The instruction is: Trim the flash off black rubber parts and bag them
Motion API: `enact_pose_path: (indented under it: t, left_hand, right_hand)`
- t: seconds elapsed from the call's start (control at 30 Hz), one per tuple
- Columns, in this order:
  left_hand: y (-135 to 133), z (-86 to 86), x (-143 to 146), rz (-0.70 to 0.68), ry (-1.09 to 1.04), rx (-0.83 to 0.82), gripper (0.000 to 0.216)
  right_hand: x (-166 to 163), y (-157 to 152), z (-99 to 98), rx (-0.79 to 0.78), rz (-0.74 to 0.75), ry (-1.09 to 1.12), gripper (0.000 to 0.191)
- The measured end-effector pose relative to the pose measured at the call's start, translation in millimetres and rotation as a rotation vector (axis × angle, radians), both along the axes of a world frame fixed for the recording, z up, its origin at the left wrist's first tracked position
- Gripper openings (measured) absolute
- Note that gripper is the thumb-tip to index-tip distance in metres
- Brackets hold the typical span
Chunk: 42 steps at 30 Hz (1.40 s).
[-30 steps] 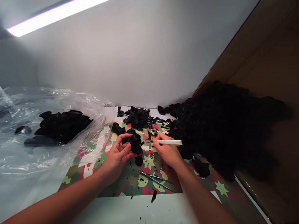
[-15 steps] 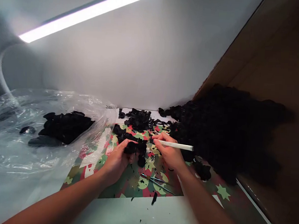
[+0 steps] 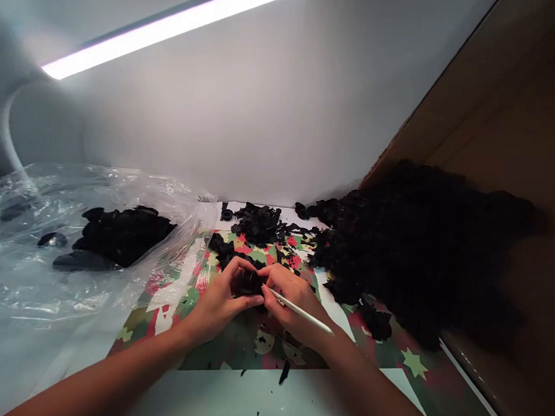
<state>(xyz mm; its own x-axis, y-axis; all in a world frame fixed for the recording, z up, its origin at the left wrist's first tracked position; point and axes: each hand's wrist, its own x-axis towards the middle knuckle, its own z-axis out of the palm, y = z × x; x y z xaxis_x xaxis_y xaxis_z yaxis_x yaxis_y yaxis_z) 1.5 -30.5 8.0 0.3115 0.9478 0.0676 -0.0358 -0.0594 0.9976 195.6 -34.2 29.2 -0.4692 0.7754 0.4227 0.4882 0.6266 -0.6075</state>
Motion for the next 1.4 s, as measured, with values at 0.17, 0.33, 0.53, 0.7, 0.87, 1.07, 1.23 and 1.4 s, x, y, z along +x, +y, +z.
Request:
enact_pose_path:
  t: [0.17,0.33,0.53,0.7,0.87,1.07,1.23,1.4]
  left_hand:
    - [7.8,6.9,-9.7,0.083,0.337,0.385,0.023]
    - [11.6,15.7,-14.6,-0.019,0.360,0.334,0.016]
    - [10.9,20.9,-18.1,-0.134,0.151,0.064,0.021]
    - [15.0,10.3,-17.1,-0.166,-0.034,-0.103,0.027]
    - [12.7,5.3,-12.4,-0.059,-0.011,-0.007,0.031]
    - [11.4,1.9,-13.4,0.023,0.174,0.206,0.012]
    - [10.2,3.9,-13.1,0.007,0.296,0.376,0.014]
    - [8.9,3.4,-11.7,0.088,0.356,0.486,0.013]
  right_hand:
    - [7.2,6.7,-4.6,0.150,0.009,-0.084,0.018]
    - [4.7,14.0,-13.4,0.252,-0.060,-0.148,0.022]
    - [-5.3,19.3,-21.9,0.348,-0.199,-0.232,0.029]
    - [-5.9,18.6,-12.6,0.300,-0.200,-0.260,0.029]
    - [4.7,8.2,3.9,0.116,-0.130,-0.014,0.020]
    - [12.0,5.3,6.3,0.096,-0.100,0.160,0.034]
    - [1.9,10.4,-12.5,0.102,-0.020,0.106,0.026]
    - [-4.9,8.8,-17.1,0.055,-0.093,0.194,0.020]
